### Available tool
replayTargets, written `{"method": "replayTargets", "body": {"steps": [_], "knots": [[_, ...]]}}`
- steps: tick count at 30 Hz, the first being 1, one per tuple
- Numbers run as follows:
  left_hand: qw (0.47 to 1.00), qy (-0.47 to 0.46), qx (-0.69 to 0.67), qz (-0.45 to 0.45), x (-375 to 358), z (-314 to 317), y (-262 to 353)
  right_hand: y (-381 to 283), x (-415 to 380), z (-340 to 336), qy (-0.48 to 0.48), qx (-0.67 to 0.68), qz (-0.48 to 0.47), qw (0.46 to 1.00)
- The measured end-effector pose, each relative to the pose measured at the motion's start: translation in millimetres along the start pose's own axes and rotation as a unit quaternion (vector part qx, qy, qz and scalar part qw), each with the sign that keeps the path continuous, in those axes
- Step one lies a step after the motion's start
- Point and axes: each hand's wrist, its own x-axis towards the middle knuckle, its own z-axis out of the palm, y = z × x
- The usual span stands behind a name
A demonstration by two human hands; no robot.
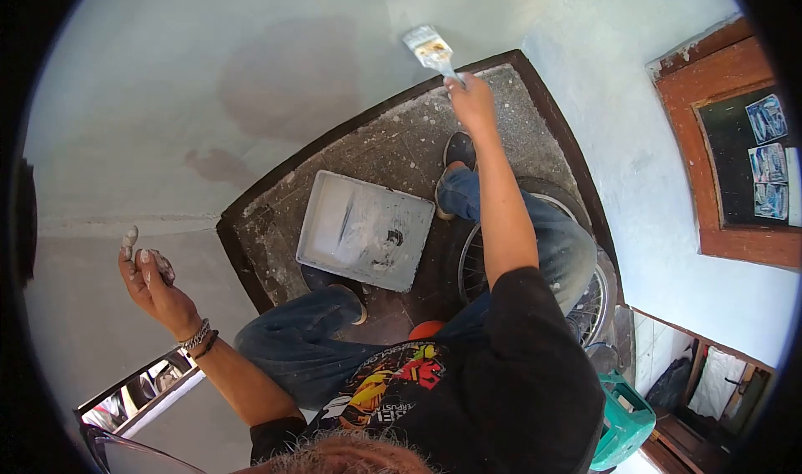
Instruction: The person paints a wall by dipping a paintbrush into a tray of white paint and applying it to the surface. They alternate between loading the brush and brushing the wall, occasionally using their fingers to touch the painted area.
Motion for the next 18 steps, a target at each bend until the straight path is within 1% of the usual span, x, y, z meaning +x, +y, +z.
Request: {"method": "replayTargets", "body": {"steps": [2, 4, 5, 8, 9, 11, 14, 17, 18], "knots": [[1.0, 0.003, -0.007, 0.002, 0.5, -0.1, 0.1, 53.5, 16.1, 16.5, 0.044, -0.088, -0.028, 0.995], [1.0, 0.0, -0.001, -0.005, -0.5, -1.3, -1.1, 93.8, 24.1, 42.7, 0.016, -0.121, 0.011, 0.992], [1.0, -0.001, 0.001, -0.007, -0.6, -1.1, -2.0, 100.7, 28.9, 49.7, 0.004, -0.137, 0.03, 0.99], [1.0, -0.007, 0.006, -0.005, 0.7, -1.1, -4.0, 84.5, 32.9, 65.2, -0.058, -0.155, 0.047, 0.985], [1.0, -0.004, 0.005, -0.005, 0.9, -1.2, -3.8, 69.0, 30.0, 66.7, -0.046, -0.13, 0.037, 0.99], [1.0, 0.007, 0.0, -0.006, 1.0, 0.4, -3.4, 13.3, 24.0, 54.4, -0.021, -0.085, 0.012, 0.996], [1.0, -0.001, -0.012, -0.005, -0.8, 0.0, 2.9, -39.5, 13.1, 26.8, 0.017, -0.092, -0.084, 0.992], [1.0, 0.008, -0.009, 0.004, -4.6, 2.1, 7.9, -91.3, -6.5, -14.2, -0.004, -0.038, -0.072, 0.997], [1.0, 0.006, -0.013, 0.004, -5.0, 1.1, 8.8, -103.7, -14.7, -25.0, 0.009, -0.012, -0.089, 0.996]]}}
